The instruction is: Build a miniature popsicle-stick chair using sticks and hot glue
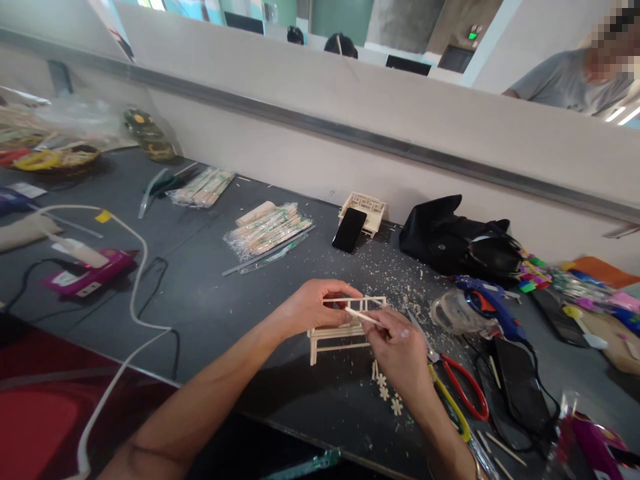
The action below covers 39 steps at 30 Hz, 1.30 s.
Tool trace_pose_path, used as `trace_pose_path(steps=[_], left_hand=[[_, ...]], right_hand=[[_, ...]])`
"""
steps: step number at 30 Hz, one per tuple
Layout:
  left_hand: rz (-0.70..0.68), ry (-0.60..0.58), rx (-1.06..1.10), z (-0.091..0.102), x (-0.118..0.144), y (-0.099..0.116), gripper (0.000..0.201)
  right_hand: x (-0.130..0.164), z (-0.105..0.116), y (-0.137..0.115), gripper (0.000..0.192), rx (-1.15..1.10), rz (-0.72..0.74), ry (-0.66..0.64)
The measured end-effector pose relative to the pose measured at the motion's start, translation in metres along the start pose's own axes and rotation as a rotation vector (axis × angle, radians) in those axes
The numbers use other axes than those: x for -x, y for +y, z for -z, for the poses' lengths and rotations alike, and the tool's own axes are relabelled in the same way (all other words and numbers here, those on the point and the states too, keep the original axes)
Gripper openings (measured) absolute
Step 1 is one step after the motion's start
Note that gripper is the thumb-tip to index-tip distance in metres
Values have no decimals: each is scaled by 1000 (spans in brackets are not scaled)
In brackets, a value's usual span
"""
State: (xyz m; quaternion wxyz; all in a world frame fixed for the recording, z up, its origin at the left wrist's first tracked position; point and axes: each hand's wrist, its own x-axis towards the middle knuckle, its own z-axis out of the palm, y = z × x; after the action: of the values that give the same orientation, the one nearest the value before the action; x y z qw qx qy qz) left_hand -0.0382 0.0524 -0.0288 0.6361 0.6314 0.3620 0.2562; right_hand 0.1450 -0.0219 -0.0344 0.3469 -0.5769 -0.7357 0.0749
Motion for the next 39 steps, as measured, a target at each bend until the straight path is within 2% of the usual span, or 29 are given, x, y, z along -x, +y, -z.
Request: trace_pose_path(steps=[39], left_hand=[[43, 8, 18, -1, 1, 4, 41]], right_hand=[[0, -1, 0, 20, 7, 34, 33]])
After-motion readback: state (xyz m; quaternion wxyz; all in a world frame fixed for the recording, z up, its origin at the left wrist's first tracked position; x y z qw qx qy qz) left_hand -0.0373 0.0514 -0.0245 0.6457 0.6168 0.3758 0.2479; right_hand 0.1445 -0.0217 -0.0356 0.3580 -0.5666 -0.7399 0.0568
